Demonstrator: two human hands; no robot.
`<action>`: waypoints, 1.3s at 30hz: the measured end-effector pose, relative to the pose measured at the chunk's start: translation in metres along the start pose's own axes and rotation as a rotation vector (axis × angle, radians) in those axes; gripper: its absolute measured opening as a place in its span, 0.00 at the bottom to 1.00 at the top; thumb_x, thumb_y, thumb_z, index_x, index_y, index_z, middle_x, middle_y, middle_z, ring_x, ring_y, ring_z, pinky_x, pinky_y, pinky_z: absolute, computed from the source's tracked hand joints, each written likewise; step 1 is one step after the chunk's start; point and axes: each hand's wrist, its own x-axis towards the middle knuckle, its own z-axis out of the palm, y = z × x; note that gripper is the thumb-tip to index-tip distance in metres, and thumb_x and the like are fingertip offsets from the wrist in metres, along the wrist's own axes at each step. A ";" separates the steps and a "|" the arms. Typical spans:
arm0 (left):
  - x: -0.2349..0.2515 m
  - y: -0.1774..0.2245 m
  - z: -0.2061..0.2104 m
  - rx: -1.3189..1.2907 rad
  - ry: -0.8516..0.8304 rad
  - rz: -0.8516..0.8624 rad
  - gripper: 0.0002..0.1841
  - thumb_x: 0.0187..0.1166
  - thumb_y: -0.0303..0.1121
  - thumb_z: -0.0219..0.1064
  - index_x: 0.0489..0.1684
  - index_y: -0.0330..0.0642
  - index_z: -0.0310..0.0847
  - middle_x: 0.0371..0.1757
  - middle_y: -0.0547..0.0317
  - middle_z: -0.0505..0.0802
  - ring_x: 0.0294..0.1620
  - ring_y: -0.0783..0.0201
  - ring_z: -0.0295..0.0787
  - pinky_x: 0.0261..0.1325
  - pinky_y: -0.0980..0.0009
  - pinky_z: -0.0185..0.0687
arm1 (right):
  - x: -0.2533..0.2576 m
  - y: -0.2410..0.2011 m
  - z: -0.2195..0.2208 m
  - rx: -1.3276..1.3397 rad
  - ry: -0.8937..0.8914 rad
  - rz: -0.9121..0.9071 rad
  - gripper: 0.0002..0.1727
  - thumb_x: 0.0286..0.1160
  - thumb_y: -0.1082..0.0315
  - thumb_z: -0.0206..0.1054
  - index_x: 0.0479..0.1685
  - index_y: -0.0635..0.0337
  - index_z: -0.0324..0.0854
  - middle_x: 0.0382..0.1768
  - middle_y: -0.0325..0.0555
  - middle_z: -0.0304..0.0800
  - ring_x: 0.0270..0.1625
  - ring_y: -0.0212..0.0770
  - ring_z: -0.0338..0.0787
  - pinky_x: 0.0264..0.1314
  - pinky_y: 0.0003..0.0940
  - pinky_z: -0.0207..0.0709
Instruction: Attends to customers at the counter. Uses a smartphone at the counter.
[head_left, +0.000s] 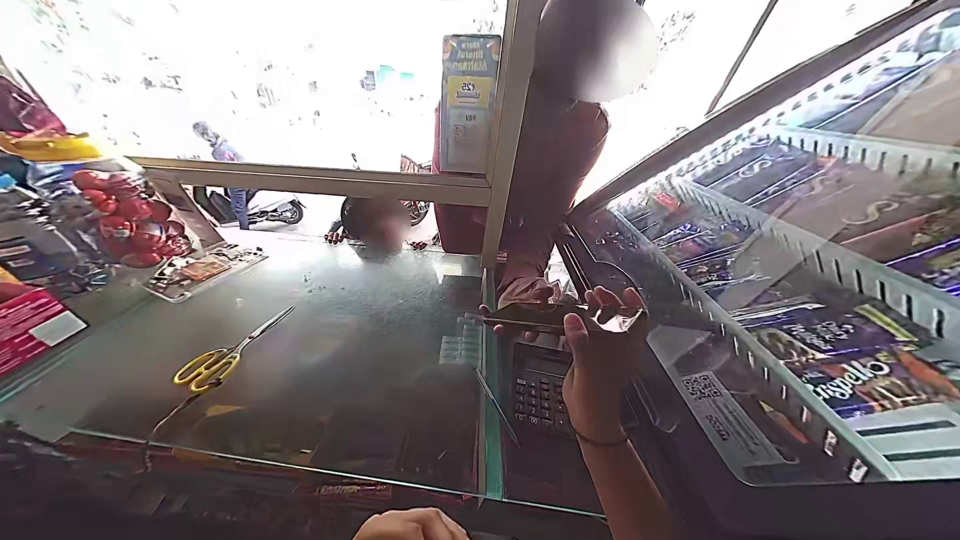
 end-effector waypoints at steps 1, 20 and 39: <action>0.003 0.000 -0.006 0.048 0.019 0.007 0.16 0.91 0.45 0.54 0.49 0.46 0.85 0.59 0.60 0.92 0.72 0.61 0.83 0.83 0.58 0.69 | 0.001 -0.004 -0.003 0.056 -0.014 -0.027 0.56 0.57 0.61 0.81 0.85 0.67 0.46 0.73 0.47 0.75 0.75 0.34 0.79 0.74 0.32 0.79; 0.036 -0.005 -0.043 -0.139 0.154 -0.268 0.31 0.89 0.58 0.48 0.74 0.43 0.77 0.66 0.63 0.90 0.66 0.71 0.86 0.67 0.71 0.83 | -0.070 -0.015 0.012 1.064 -0.809 0.754 0.47 0.68 0.41 0.73 0.88 0.52 0.66 0.78 0.52 0.80 0.77 0.49 0.84 0.81 0.43 0.76; 0.018 -0.003 -0.049 0.188 0.734 -0.300 0.38 0.82 0.67 0.50 0.71 0.39 0.68 0.53 0.74 0.90 0.56 0.83 0.86 0.65 0.78 0.83 | -0.120 0.004 0.038 0.235 -0.837 0.610 0.37 0.65 0.70 0.69 0.78 0.62 0.58 0.64 0.32 0.87 0.65 0.29 0.89 0.69 0.29 0.85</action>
